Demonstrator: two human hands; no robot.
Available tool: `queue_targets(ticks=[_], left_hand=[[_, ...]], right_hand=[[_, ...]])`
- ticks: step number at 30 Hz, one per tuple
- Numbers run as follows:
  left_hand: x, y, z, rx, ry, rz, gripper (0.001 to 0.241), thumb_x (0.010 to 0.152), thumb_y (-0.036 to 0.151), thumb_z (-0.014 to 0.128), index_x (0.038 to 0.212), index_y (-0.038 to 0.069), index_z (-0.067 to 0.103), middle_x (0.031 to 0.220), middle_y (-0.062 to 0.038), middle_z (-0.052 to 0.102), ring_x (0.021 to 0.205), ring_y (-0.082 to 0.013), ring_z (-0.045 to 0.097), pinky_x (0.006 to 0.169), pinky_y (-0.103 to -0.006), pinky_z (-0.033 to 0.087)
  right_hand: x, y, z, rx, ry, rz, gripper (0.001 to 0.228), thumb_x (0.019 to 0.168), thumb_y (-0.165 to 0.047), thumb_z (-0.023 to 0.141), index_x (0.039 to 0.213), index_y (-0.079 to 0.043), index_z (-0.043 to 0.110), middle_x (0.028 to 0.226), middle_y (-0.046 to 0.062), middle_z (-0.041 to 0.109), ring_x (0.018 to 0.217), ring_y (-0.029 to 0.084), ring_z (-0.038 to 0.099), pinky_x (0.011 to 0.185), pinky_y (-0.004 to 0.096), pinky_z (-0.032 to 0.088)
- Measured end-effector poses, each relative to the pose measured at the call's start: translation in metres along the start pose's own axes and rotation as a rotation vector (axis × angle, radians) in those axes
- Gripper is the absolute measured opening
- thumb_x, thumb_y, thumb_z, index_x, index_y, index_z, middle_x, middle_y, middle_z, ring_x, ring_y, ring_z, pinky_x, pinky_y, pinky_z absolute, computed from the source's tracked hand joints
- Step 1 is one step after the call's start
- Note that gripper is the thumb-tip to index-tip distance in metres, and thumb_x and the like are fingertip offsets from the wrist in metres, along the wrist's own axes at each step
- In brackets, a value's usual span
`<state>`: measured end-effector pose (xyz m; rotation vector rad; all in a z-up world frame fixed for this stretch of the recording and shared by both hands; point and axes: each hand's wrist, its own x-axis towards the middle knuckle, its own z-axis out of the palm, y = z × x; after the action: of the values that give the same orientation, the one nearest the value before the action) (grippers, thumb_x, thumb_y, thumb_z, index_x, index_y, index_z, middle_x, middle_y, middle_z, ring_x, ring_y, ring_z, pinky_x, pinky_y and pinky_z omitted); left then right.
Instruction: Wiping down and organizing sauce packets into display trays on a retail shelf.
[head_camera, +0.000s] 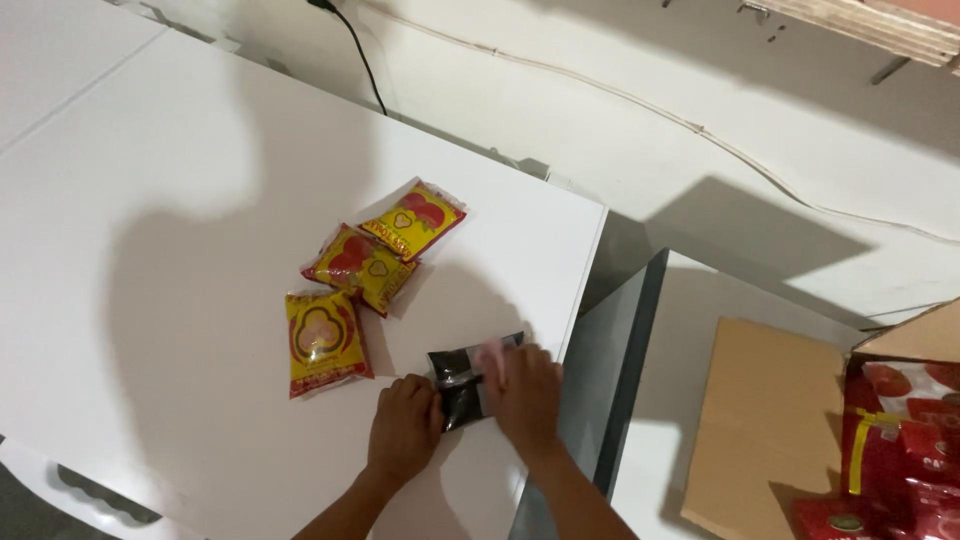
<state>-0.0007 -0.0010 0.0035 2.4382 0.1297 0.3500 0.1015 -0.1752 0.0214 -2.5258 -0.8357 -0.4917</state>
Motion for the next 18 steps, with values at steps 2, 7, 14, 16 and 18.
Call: queue_targets(ticks=[2, 7, 14, 16, 18], left_hand=[[0.000, 0.002, 0.003, 0.017, 0.039, -0.019, 0.013, 0.090, 0.014, 0.062, 0.096, 0.003, 0.065, 0.099, -0.011, 0.060, 0.096, -0.0309, 0.056, 0.085, -0.0441, 0.044], [0.006, -0.007, 0.011, 0.033, -0.006, -0.033, 0.013, 0.096, 0.014, 0.057, 0.095, 0.004, 0.065, 0.097, -0.010, 0.063, 0.093, -0.0303, 0.058, 0.085, -0.0441, 0.044], [-0.002, -0.012, 0.016, 0.096, 0.025, -0.035, 0.014, 0.094, 0.014, 0.054, 0.095, 0.005, 0.065, 0.092, -0.012, 0.064, 0.091, -0.0323, 0.059, 0.082, -0.0458, 0.043], [-0.002, -0.012, 0.015, 0.096, 0.018, -0.024, 0.013, 0.092, 0.014, 0.056, 0.094, 0.005, 0.065, 0.092, -0.011, 0.065, 0.091, -0.0320, 0.059, 0.082, -0.0459, 0.043], [-0.006, -0.012, 0.014, 0.090, 0.010, -0.020, 0.011, 0.090, 0.013, 0.057, 0.092, 0.006, 0.065, 0.092, -0.011, 0.066, 0.090, -0.0317, 0.059, 0.082, -0.0461, 0.043]], right_hand=[[0.002, 0.039, 0.005, -0.038, -0.233, 0.507, 0.034, 0.102, -0.042, 0.054, 0.100, -0.010, 0.065, 0.093, 0.013, 0.066, 0.084, 0.027, 0.064, 0.081, 0.046, 0.049], [0.031, 0.056, -0.033, 0.115, -0.269, 0.734, 0.039, 0.103, -0.045, 0.051, 0.104, -0.009, 0.065, 0.094, 0.017, 0.070, 0.082, 0.031, 0.067, 0.078, 0.049, 0.053], [0.035, -0.038, -0.010, 0.431, -0.356, 0.030, 0.023, 0.094, -0.029, 0.070, 0.103, -0.008, 0.072, 0.091, 0.014, 0.067, 0.091, 0.033, 0.063, 0.082, 0.048, 0.050], [0.040, -0.049, 0.004, 0.287, -0.311, -0.053, 0.019, 0.088, -0.024, 0.073, 0.100, -0.009, 0.073, 0.096, 0.014, 0.065, 0.096, 0.033, 0.060, 0.084, 0.049, 0.047], [0.046, -0.059, 0.011, 0.139, -0.272, -0.137, 0.016, 0.083, -0.020, 0.075, 0.096, -0.010, 0.075, 0.100, 0.014, 0.062, 0.102, 0.033, 0.058, 0.085, 0.050, 0.044]])
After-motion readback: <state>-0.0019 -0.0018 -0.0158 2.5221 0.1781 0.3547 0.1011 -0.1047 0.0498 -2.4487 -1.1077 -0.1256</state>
